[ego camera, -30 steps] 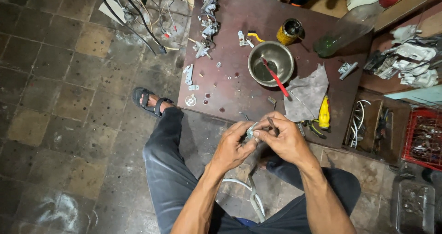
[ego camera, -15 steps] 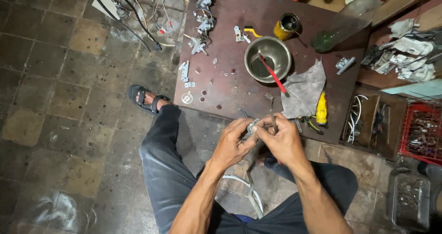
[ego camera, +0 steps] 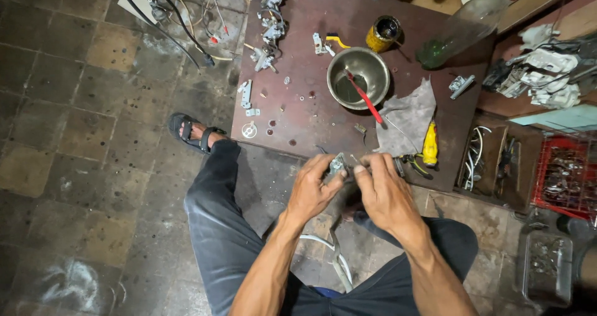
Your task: Assembling small electrical and mechanical components using pliers and a screwdriver on a low workbench.
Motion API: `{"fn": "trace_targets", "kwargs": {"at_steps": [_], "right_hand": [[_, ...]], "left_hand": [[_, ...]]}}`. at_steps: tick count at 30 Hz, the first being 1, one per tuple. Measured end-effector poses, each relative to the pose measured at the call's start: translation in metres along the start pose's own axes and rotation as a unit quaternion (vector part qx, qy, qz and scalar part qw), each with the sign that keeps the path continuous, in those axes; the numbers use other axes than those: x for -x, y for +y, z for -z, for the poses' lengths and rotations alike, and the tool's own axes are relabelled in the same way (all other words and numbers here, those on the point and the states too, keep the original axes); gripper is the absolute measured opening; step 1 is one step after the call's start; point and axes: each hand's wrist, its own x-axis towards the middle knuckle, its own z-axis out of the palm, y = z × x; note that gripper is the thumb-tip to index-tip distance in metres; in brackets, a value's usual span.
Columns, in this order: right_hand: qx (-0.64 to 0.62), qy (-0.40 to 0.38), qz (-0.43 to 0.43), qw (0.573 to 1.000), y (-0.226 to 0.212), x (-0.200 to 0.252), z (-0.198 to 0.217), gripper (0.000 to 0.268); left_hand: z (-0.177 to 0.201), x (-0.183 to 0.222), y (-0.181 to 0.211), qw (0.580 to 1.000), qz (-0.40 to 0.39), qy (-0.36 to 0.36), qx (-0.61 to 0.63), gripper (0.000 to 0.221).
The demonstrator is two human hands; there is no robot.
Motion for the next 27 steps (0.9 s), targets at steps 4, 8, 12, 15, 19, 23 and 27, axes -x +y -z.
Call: {"fn": "trace_targets", "kwargs": {"at_steps": [4,8,12,15,19,23,27], "right_hand": [[0.093,-0.027,0.0,0.995,-0.006,0.009,0.005,0.026],[0.121,-0.046,0.002,0.992,-0.005,0.008,0.004,0.029],[0.123,-0.058,0.001,0.991,-0.002,0.005,0.005,0.031],[0.13,-0.064,-0.002,0.989,-0.001,0.005,0.005,0.032],[0.137,-0.076,-0.016,0.987,0.004,0.005,0.005,0.033],[0.128,-0.068,-0.016,0.989,0.005,0.006,0.006,0.032],[0.125,-0.063,-0.007,0.99,0.009,0.005,0.005,0.031]], "left_hand": [[-0.004,0.001,-0.01,0.999,0.006,-0.012,-0.032,0.029],[-0.005,0.001,-0.008,0.999,0.009,-0.019,-0.048,0.03],[-0.005,0.002,-0.008,0.998,0.009,-0.03,-0.057,0.029],[-0.006,0.004,-0.016,0.996,-0.004,-0.042,-0.08,0.029],[-0.006,0.003,-0.015,0.995,-0.011,-0.046,-0.084,0.028],[-0.008,0.004,-0.015,0.996,-0.01,-0.046,-0.082,0.028],[-0.009,0.005,-0.012,0.996,0.008,-0.051,-0.075,0.028]]}}
